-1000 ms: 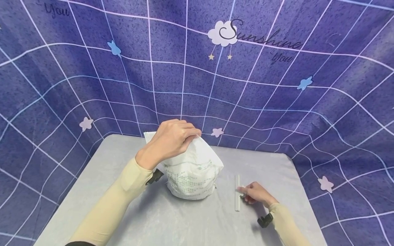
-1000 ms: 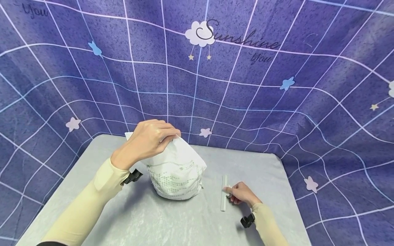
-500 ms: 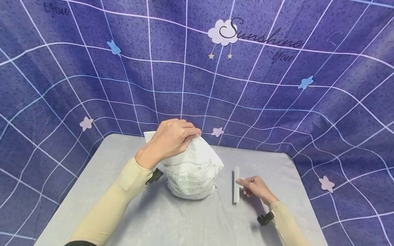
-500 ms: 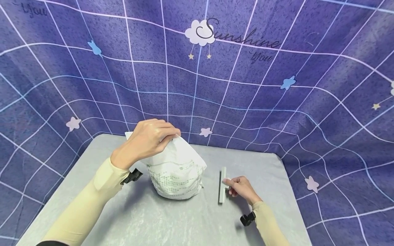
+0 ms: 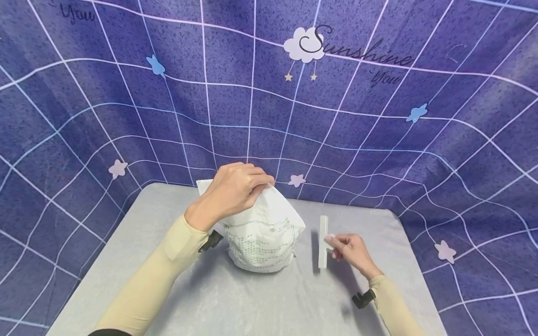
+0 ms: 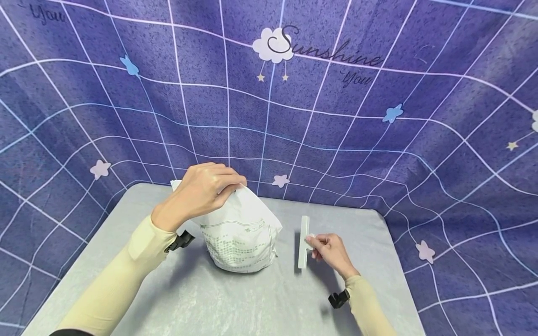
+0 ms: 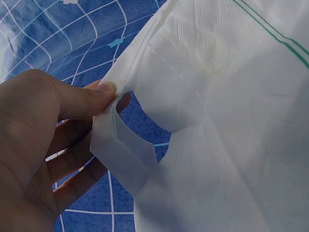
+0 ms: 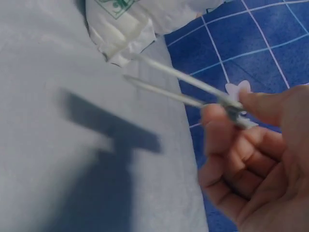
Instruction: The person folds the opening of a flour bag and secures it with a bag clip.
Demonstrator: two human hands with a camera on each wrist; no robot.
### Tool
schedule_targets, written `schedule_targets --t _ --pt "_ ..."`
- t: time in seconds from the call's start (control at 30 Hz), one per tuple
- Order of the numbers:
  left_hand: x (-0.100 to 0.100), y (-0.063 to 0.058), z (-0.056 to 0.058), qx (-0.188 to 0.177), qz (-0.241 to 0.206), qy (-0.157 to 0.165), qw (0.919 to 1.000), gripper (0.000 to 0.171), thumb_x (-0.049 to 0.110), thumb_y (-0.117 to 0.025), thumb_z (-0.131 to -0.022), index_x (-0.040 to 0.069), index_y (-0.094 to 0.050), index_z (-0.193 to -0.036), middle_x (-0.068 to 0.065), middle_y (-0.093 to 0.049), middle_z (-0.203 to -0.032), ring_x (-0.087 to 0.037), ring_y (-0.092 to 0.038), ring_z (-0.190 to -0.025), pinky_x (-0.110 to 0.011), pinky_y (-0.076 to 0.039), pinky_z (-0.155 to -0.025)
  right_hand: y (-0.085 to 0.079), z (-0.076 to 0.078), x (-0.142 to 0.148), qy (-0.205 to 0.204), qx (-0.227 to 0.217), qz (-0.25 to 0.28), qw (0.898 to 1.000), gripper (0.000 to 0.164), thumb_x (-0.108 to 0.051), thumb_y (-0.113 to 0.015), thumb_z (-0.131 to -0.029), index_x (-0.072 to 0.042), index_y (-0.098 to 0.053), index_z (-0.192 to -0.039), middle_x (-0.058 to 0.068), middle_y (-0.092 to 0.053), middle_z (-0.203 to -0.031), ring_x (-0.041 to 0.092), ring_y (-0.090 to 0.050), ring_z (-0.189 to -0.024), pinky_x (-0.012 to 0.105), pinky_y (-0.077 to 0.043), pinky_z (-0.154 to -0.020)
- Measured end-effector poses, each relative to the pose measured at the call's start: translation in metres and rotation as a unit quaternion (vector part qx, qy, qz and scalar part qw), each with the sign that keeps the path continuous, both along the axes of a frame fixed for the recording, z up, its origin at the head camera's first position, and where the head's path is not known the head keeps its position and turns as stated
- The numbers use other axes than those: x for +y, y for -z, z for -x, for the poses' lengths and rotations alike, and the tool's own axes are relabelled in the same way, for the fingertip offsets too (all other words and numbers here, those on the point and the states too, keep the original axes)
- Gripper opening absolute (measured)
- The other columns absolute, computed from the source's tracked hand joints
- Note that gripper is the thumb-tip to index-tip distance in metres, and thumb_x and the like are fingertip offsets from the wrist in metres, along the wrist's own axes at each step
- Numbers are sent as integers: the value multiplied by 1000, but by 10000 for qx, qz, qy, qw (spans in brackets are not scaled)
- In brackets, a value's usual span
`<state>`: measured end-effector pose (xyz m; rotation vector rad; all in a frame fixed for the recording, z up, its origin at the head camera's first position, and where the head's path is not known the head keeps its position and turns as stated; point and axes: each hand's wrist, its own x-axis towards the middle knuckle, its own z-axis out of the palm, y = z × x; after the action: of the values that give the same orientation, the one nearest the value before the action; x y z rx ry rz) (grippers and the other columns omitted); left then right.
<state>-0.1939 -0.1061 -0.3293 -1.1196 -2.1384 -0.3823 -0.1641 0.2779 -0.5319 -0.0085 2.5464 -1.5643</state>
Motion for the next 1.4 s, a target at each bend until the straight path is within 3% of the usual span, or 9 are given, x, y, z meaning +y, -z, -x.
schedule_targets --t 0.2,0.5,0.63,0.87,1.07,1.3,1.4 --pt "-1 0 0 -18 0 15 10000 17 8 -75 -95 16 -85 -106 6 -80 -95 -18 -73 -75 -31 -57 -63 -9 3 -2 -46 1041 -96 9945 36 -28 -74 -103 -4 -74 -77 5 -67 -61 15 -63 -57 24 -52 -62" --pt "-2 1 1 -19 -40 74 10000 18 7 -73 -96 16 -86 -106 7 -80 -96 -17 -73 -77 -31 -56 -63 -27 5 -12 261 2399 286 9700 25 -8 -74 -101 -6 -75 -76 9 -68 -61 20 -62 -54 22 -42 -52" --pt "-2 1 1 -3 -55 104 9999 18 7 -74 -95 16 -86 -106 6 -80 -96 -18 -74 -78 -31 -57 -64 -41 3 -20 446 2635 562 9620 24 0 -71 -100 1 -74 -77 15 -65 -60 16 -61 -54 20 -40 -51" --pt "-3 1 1 66 -93 92 9999 18 6 -74 -95 17 -85 -105 7 -80 -95 -17 -73 -77 -31 -57 -64 -73 -1 -35 327 3057 998 9463 18 9 -65 -100 7 -74 -85 13 -61 -58 10 -58 -54 19 -45 -55" --pt "-2 1 1 74 -93 87 9999 18 6 -74 -95 16 -86 -105 6 -80 -95 -17 -73 -78 -31 -57 -65 -80 6 -38 173 3442 950 9339 19 12 -63 -100 7 -71 -83 15 -58 -57 9 -54 -54 18 -39 -53" --pt "-2 0 0 12 -59 98 9999 18 6 -74 -95 16 -86 -105 6 -80 -96 -18 -74 -78 -32 -58 -66 -106 -4 -49 101 3789 972 9203 18 14 -63 -98 10 -70 -82 19 -59 -57 11 -56 -52 17 -38 -51" --pt "-2 0 0 -24 -32 78 10000 18 7 -74 -95 16 -86 -105 7 -80 -96 -18 -74 -78 -32 -58 -65 -105 0 -50 184 3873 952 9168 17 14 -64 -97 8 -72 -83 17 -60 -57 10 -56 -52 18 -37 -50"
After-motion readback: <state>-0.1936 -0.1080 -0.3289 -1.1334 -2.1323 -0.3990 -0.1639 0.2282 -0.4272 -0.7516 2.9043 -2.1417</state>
